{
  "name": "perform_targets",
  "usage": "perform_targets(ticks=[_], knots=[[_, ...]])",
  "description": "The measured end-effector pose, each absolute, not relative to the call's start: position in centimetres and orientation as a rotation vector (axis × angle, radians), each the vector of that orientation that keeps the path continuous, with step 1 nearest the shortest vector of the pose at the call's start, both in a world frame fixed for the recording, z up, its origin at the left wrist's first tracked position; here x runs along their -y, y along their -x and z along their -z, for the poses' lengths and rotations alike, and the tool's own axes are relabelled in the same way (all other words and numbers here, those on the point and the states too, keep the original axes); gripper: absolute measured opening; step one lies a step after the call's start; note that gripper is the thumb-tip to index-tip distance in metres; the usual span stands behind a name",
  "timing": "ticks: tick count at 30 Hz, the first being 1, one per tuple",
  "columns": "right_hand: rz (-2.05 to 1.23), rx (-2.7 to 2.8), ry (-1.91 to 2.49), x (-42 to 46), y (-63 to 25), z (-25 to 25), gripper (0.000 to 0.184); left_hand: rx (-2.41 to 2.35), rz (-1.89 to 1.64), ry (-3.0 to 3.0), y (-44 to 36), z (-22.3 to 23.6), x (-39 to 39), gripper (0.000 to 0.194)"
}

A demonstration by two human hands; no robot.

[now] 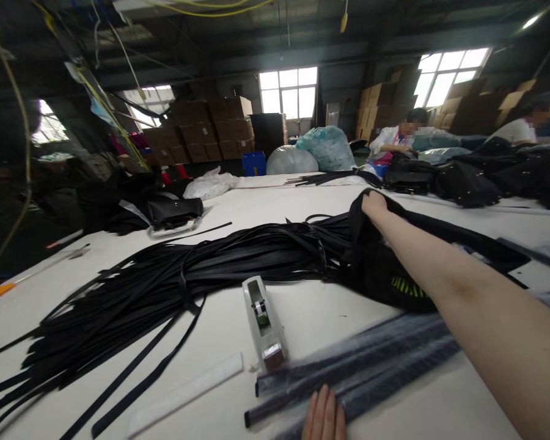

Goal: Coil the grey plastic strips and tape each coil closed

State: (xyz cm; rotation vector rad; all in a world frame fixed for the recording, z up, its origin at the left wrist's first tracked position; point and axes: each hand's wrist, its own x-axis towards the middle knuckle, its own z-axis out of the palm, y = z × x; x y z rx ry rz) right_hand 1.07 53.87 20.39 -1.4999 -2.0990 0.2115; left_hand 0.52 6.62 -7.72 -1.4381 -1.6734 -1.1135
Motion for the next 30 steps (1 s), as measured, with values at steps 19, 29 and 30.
perform_targets(ticks=[19,29,30], knots=[[-0.028,2.338,1.568,-37.3,-12.8,-15.3,0.062,1.668,1.144,1.714,1.2,5.9,-5.1,0.041],[-0.007,2.495,1.488,-32.0,-11.2,-14.2,0.031,1.665,0.865,1.926,1.9,2.8,-3.7,0.041],[-0.018,2.531,1.429,-31.3,-10.5,-14.2,0.031,1.659,0.804,1.947,2.0,2.4,-3.6,0.042]])
